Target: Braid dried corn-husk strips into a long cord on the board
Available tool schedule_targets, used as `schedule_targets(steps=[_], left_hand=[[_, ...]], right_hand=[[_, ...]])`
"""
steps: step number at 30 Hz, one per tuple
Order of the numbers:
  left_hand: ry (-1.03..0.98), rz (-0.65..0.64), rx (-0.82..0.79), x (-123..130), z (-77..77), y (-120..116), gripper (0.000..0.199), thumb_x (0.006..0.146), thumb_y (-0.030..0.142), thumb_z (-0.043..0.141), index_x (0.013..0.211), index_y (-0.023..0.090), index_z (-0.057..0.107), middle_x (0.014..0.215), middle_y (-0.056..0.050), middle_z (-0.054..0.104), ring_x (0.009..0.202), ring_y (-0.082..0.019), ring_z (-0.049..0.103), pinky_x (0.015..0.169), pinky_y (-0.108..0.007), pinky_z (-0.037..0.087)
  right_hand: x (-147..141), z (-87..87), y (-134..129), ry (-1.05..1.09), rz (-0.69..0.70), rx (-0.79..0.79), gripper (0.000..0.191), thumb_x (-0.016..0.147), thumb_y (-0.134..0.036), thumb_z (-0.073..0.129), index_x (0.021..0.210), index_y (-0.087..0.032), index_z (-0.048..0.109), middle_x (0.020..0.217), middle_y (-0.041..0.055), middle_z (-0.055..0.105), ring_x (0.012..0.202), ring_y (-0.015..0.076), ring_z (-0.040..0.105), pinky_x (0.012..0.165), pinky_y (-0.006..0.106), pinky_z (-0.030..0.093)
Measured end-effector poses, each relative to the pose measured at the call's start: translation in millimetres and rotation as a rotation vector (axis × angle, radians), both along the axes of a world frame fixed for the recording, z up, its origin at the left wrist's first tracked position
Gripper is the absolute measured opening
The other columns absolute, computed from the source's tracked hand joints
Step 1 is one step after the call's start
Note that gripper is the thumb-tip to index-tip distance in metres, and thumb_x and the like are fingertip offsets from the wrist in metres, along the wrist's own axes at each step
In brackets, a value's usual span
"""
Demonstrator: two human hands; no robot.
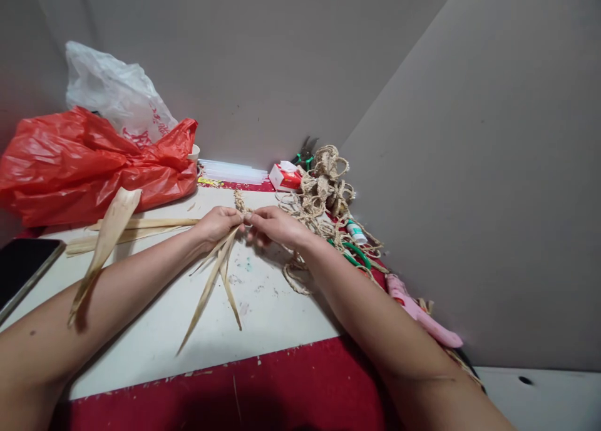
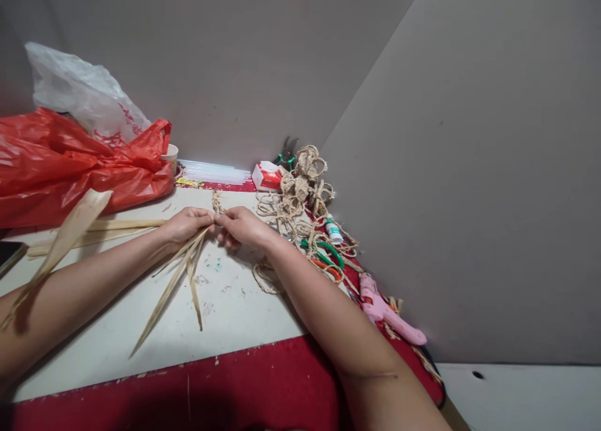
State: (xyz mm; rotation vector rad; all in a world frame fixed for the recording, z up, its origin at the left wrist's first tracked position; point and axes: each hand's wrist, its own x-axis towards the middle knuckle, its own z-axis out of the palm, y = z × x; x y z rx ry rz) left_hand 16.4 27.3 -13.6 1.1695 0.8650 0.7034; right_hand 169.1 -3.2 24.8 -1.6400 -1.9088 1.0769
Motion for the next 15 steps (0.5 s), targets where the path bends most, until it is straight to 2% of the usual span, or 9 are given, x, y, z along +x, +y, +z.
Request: schedule_targets(steps=[2,5,8,11,15], left_hand=[[0.0,-0.009,0.003,0,-0.1,0,0.023,0.071,0.025,0.061,0.053,0.013,0.054,0.039,0.002,0.048,0.033,-0.005,0.036,0.038,-0.019,0.023],[-0.024,-0.027,-0.001,0,-0.7,1,0.022,0.071,0.024,0.06,0.054,0.012,0.055,0.044,0.0,0.051,0.037,-0.006,0.041,0.04,-0.018,0.026],[-0.03,-0.085,-0.006,-1,0.0,2,0.019,0.071,0.022,0.059,0.055,0.012,0.058,0.045,0.001,0.05,0.035,-0.004,0.034,0.037,-0.018,0.02],[0.02,-0.115,0.018,-1,0.9,1,0.017,0.072,0.023,0.058,0.059,0.012,0.059,0.04,0.004,0.043,0.033,-0.003,0.026,0.036,-0.019,0.014],[0.108,-0.062,0.213,0,-1.3,0,0.015,0.072,0.023,0.056,0.064,0.012,0.063,0.052,0.0,0.057,0.044,-0.006,0.043,0.045,-0.019,0.031]], right_hand=[[0,-4.3,1,0.008,-0.01,-0.02,0.032,0.087,-0.036,0.042,0.075,-0.012,0.059,0.05,-0.0052,0.045,0.041,0.0055,0.03,0.044,0.019,0.024],[4,-5.8,2,-0.059,-0.002,0.033,0.033,0.086,-0.037,0.044,0.074,-0.011,0.062,0.046,-0.0081,0.032,0.04,0.0048,0.024,0.044,0.02,0.021],[9,-7.5,5,-0.06,0.019,-0.019,0.036,0.087,-0.039,0.042,0.075,-0.012,0.062,0.043,-0.0083,0.03,0.038,0.0049,0.022,0.042,0.02,0.02],[14,-12.8,10,-0.022,-0.015,-0.113,0.039,0.085,-0.046,0.044,0.066,-0.014,0.055,0.04,-0.0079,0.03,0.034,0.0049,0.023,0.037,0.02,0.018],[13,-17.3,11,0.201,-0.057,-0.284,0.04,0.083,-0.047,0.05,0.058,-0.017,0.046,0.037,-0.0092,0.025,0.031,0.004,0.017,0.033,0.019,0.012]])
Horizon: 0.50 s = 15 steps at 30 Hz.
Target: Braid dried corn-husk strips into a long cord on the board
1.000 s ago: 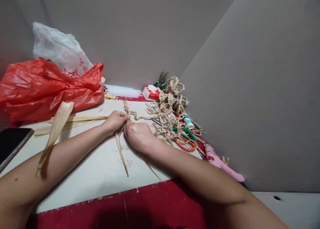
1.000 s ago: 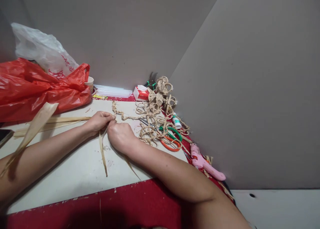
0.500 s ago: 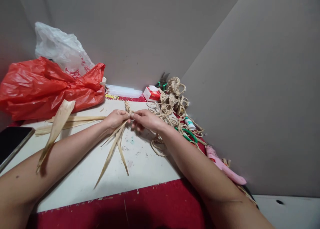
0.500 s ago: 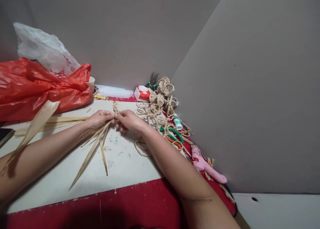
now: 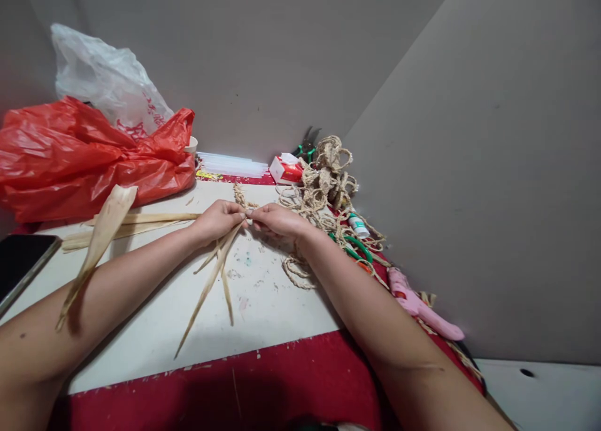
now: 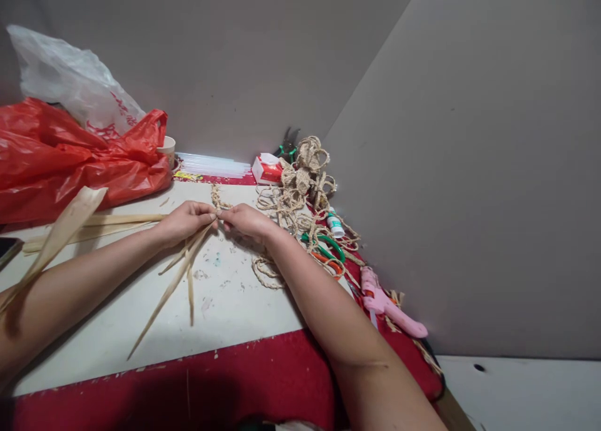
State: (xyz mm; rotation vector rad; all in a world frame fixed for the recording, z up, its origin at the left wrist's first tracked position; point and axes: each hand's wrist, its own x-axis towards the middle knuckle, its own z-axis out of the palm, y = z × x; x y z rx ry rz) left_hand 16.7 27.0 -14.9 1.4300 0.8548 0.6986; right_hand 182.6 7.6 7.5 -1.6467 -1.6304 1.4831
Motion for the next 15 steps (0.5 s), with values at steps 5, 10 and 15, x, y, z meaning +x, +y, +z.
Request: schedule_targets(steps=[5,10,15], left_hand=[[0.11,0.059,0.24,1,-0.8,1,0.017,0.07,0.024,0.055,0.068,0.013,0.067,0.062,0.0,0.063,0.056,-0.009,0.05,0.057,-0.02,0.037],[0.241,-0.044,0.264,-2,9.5,3,0.019,0.071,0.02,0.049,0.064,0.013,0.065,0.052,0.002,0.054,0.049,-0.008,0.042,0.05,-0.02,0.031],[0.313,-0.126,0.175,-3,17.0,0,0.017,0.069,0.015,0.048,0.056,0.014,0.057,0.042,0.002,0.048,0.038,-0.007,0.037,0.043,-0.02,0.028]], right_hand=[[-11,1.3,-8,0.393,-0.165,-0.123,0.02,0.08,-0.025,0.051,0.064,-0.014,0.052,0.036,-0.0116,0.019,0.032,0.0036,0.011,0.033,0.017,0.009],[-22,-4.3,-13,0.433,-0.319,-0.018,0.011,0.072,-0.018,0.052,0.062,-0.013,0.055,0.035,-0.0111,0.022,0.032,0.0034,0.012,0.031,0.017,0.01],[-26,-12.7,-13,0.312,-0.358,0.018,0.011,0.069,-0.018,0.053,0.058,-0.014,0.053,0.033,-0.0105,0.023,0.03,0.0031,0.015,0.031,0.017,0.01]])
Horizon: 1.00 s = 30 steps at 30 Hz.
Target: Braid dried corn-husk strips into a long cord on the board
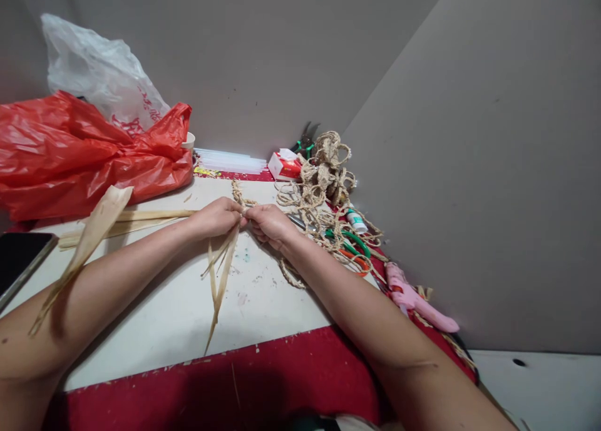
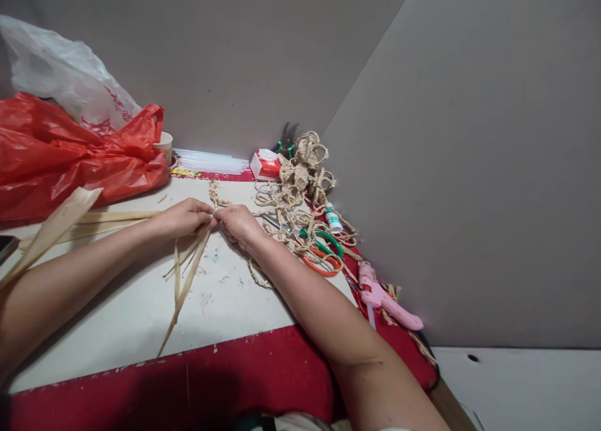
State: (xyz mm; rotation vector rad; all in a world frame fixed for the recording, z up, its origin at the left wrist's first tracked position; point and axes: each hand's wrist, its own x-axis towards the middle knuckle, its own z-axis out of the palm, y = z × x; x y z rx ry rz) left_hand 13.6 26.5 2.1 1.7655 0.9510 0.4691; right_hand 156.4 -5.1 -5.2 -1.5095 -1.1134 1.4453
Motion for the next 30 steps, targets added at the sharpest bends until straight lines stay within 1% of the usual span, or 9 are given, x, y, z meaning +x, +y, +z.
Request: schedule_targets(steps=[4,7,12,18,20,22,24,28,30], left_hand=[[0.006,-0.042,-0.187,3,0.5,-9,0.012,0.074,0.016,0.045,0.067,0.015,0.055,0.048,-0.003,0.059,0.035,-0.012,0.048,0.04,-0.022,0.035],[-0.003,-0.016,-0.211,6,-1.2,-16,0.014,0.075,0.013,0.043,0.08,0.013,0.056,0.054,-0.004,0.063,0.038,-0.013,0.053,0.039,-0.022,0.038],[-0.029,0.014,-0.219,13,-3.4,-26,0.011,0.076,0.013,0.046,0.076,0.01,0.057,0.058,-0.007,0.064,0.041,-0.012,0.055,0.038,-0.02,0.037],[-0.019,0.003,-0.363,7,15.0,-19,0.009,0.074,0.019,0.055,0.073,0.011,0.057,0.056,-0.006,0.062,0.045,-0.014,0.058,0.043,-0.023,0.043],[0.02,0.092,-0.273,2,18.0,-9,0.012,0.074,0.022,0.056,0.068,0.011,0.058,0.053,-0.005,0.06,0.042,-0.012,0.054,0.043,-0.022,0.042],[-0.041,0.265,-0.135,-2,15.0,-1,0.009,0.072,0.019,0.058,0.068,0.011,0.059,0.052,-0.002,0.057,0.04,-0.008,0.049,0.042,-0.019,0.037],[-0.16,0.324,-0.148,-2,8.0,4,0.004,0.07,0.015,0.059,0.071,0.011,0.059,0.053,0.0,0.054,0.043,-0.005,0.047,0.044,-0.016,0.036],[-0.328,0.113,-0.474,4,-3.1,-2,0.007,0.073,0.012,0.052,0.07,0.009,0.058,0.066,-0.005,0.058,0.056,-0.01,0.057,0.055,-0.021,0.046],[-0.347,0.045,-0.568,5,-3.3,-6,0.011,0.075,0.013,0.05,0.068,0.009,0.057,0.066,-0.006,0.057,0.052,-0.01,0.054,0.053,-0.024,0.047]], right_hand=[[2,-1.0,-1,0.069,0.036,-0.043,0.021,0.07,-0.019,0.052,0.053,-0.018,0.039,0.035,-0.0108,0.023,0.031,0.0026,0.014,0.031,0.017,0.009],[5,0.7,-2,0.187,0.124,-0.098,0.027,0.073,-0.021,0.052,0.054,-0.019,0.033,0.035,-0.0111,0.023,0.032,0.0026,0.012,0.031,0.016,0.01],[9,-1.4,-1,0.243,0.18,-0.105,0.026,0.074,-0.02,0.056,0.054,-0.017,0.039,0.032,-0.0098,0.027,0.031,0.0022,0.014,0.03,0.015,0.011],[15,-1.2,2,0.286,0.209,-0.118,0.027,0.07,-0.014,0.057,0.053,-0.017,0.036,0.035,-0.011,0.025,0.031,0.0008,0.015,0.03,0.013,0.013],[18,1.4,2,0.325,0.229,-0.138,0.021,0.071,-0.015,0.058,0.058,-0.015,0.043,0.037,-0.0124,0.022,0.032,0.0003,0.012,0.03,0.012,0.013],[21,3.2,3,0.351,0.255,-0.153,0.012,0.073,-0.016,0.059,0.066,-0.011,0.051,0.039,-0.0132,0.021,0.034,0.0003,0.01,0.03,0.011,0.013],[22,3.1,4,0.366,0.277,-0.153,0.01,0.074,-0.016,0.06,0.07,-0.009,0.054,0.04,-0.0136,0.019,0.035,0.0003,0.01,0.03,0.011,0.013],[24,-0.4,7,0.36,0.324,-0.133,0.013,0.075,-0.018,0.059,0.068,-0.009,0.054,0.04,-0.0129,0.021,0.035,0.0002,0.01,0.031,0.01,0.013],[26,-1.4,8,0.337,0.367,-0.131,0.015,0.076,-0.02,0.058,0.066,-0.009,0.053,0.039,-0.0119,0.024,0.035,0.0002,0.011,0.03,0.011,0.013]])
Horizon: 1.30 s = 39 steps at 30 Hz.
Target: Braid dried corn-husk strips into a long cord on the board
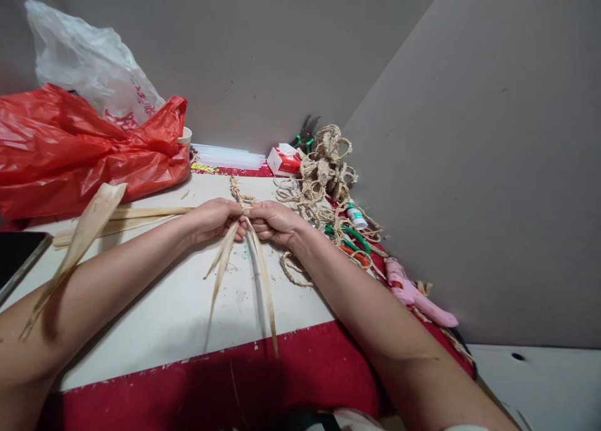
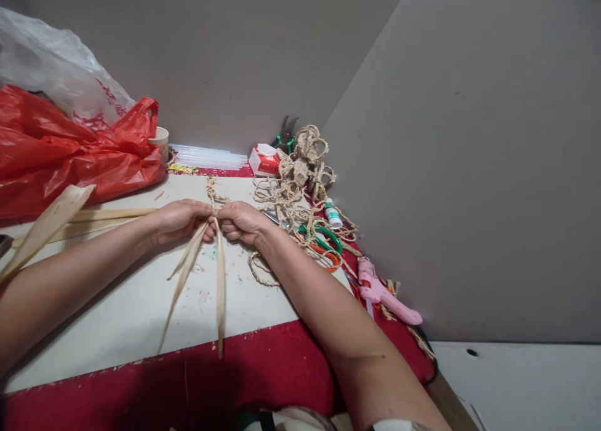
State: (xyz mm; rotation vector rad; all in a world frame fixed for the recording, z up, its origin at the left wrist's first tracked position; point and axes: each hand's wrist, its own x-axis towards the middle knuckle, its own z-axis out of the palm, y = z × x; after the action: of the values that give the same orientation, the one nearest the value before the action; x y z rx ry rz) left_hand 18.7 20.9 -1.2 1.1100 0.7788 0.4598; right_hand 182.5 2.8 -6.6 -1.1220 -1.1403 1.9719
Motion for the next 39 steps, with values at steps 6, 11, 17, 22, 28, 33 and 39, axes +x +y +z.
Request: schedule_targets(steps=[6,11,17,22,28,33,39], left_hand=[[0.043,-0.065,-0.009,-3,7.2,-1,0.014,0.077,0.015,0.052,0.063,0.013,0.05,0.052,0.005,0.034,0.036,-0.001,0.02,0.033,-0.015,0.011],[0.158,-0.032,0.145,-2,2.8,-1,0.014,0.075,0.012,0.048,0.062,0.015,0.05,0.048,0.006,0.028,0.036,-0.003,0.02,0.034,-0.018,0.011],[0.285,0.018,0.289,0,-7.1,4,0.013,0.076,0.017,0.048,0.064,0.016,0.054,0.045,0.007,0.03,0.033,-0.004,0.02,0.034,-0.021,0.012],[0.332,0.056,0.339,1,-7.2,3,0.017,0.075,0.023,0.054,0.06,0.017,0.05,0.042,0.007,0.031,0.032,-0.004,0.023,0.034,-0.021,0.013],[0.28,0.08,0.205,1,-0.3,-2,0.021,0.073,0.02,0.058,0.055,0.017,0.046,0.038,0.007,0.029,0.031,-0.003,0.02,0.034,-0.02,0.01],[0.198,0.057,0.057,2,2.7,-1,0.016,0.072,0.018,0.056,0.057,0.015,0.051,0.04,0.008,0.024,0.032,-0.003,0.018,0.034,-0.019,0.011],[0.265,0.144,0.137,4,-4.3,0,0.015,0.072,0.018,0.054,0.057,0.015,0.054,0.034,0.008,0.026,0.028,-0.004,0.019,0.033,-0.02,0.011]], right_hand=[[6,5.1,0,-0.047,0.052,0.028,0.019,0.075,-0.023,0.062,0.065,-0.012,0.049,0.04,-0.0125,0.023,0.035,0.0004,0.011,0.031,0.012,0.012],[7,8.5,-3,-0.112,0.062,0.078,0.021,0.074,-0.023,0.063,0.064,-0.015,0.046,0.04,-0.0121,0.024,0.033,0.0013,0.014,0.031,0.013,0.012],[6,7.0,-5,-0.304,0.069,0.214,0.017,0.079,-0.028,0.057,0.069,-0.014,0.052,0.04,-0.0104,0.028,0.033,0.0032,0.019,0.032,0.016,0.013],[4,7.3,-6,-0.667,0.068,0.455,0.019,0.082,-0.028,0.05,0.069,-0.014,0.054,0.046,-0.0074,0.034,0.039,0.0047,0.026,0.038,0.018,0.02],[-3,10.8,-8,-1.012,0.097,0.792,0.022,0.081,-0.019,0.045,0.059,-0.015,0.046,0.055,-0.0039,0.04,0.055,0.0082,0.035,0.051,0.021,0.025],[-7,9.2,-13,-1.193,0.078,0.911,0.024,0.084,-0.024,0.044,0.063,-0.015,0.052,0.058,0.0004,0.049,0.057,0.0106,0.037,0.053,0.023,0.025],[-2,18.2,-16,-1.206,0.118,0.9,0.025,0.085,-0.024,0.041,0.067,-0.014,0.055,0.064,0.0034,0.056,0.059,0.0116,0.042,0.055,0.023,0.027]])
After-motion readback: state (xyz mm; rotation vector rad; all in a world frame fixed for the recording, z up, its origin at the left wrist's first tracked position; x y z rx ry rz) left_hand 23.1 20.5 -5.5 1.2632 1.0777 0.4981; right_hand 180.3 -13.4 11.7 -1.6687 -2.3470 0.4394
